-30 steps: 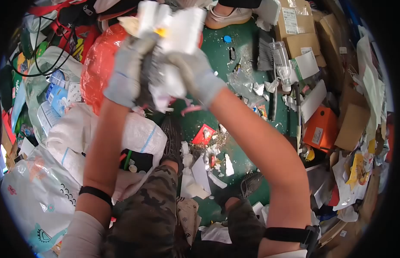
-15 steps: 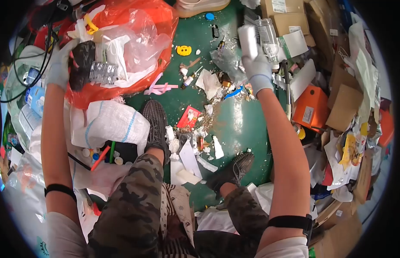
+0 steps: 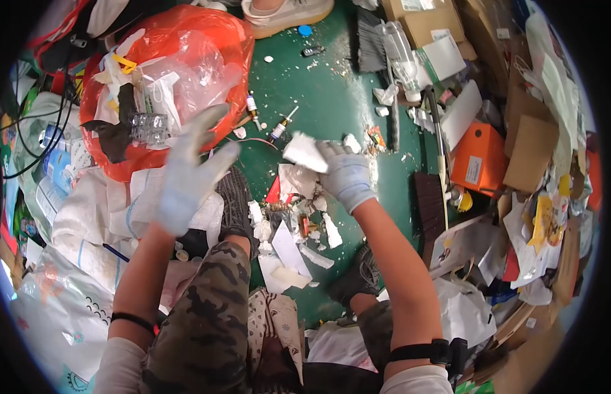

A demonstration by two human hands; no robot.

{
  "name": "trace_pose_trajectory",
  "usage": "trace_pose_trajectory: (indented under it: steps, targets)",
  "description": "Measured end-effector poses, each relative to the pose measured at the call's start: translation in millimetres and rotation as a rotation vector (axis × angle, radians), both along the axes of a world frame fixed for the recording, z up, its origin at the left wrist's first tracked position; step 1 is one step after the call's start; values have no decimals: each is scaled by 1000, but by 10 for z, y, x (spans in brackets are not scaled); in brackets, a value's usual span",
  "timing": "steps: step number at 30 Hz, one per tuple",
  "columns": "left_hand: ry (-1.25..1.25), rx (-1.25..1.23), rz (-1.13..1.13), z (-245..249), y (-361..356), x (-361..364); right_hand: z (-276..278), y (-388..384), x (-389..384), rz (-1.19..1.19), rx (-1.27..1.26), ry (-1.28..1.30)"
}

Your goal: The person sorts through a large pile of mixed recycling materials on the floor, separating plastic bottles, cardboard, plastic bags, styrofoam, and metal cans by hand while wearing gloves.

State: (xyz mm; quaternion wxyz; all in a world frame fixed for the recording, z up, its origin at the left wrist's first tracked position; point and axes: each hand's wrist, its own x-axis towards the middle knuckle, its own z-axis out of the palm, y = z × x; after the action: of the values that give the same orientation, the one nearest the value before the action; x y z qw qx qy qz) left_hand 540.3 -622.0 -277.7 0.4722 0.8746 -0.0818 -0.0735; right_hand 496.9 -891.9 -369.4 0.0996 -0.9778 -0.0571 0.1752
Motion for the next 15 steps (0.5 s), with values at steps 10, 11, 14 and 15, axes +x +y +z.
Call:
trace_pose_trajectory:
  steps: [10, 11, 14, 15]
  targets:
    - [170, 679, -113, -1260, -885, 703, -320, 1002, -3859, -2207, 995, 47]
    - [179, 690, -88, -1390, -914, 689, -196, 1280, -3821, -2423, 1004, 199]
    - [261, 712, -142, -1271, -1047, 440, -536, 1633, -3659, -2632, 785, 156]
    - [244, 728, -187, -1194, -1082, 302, -349, 1633, -3119, -2610, 511, 102]
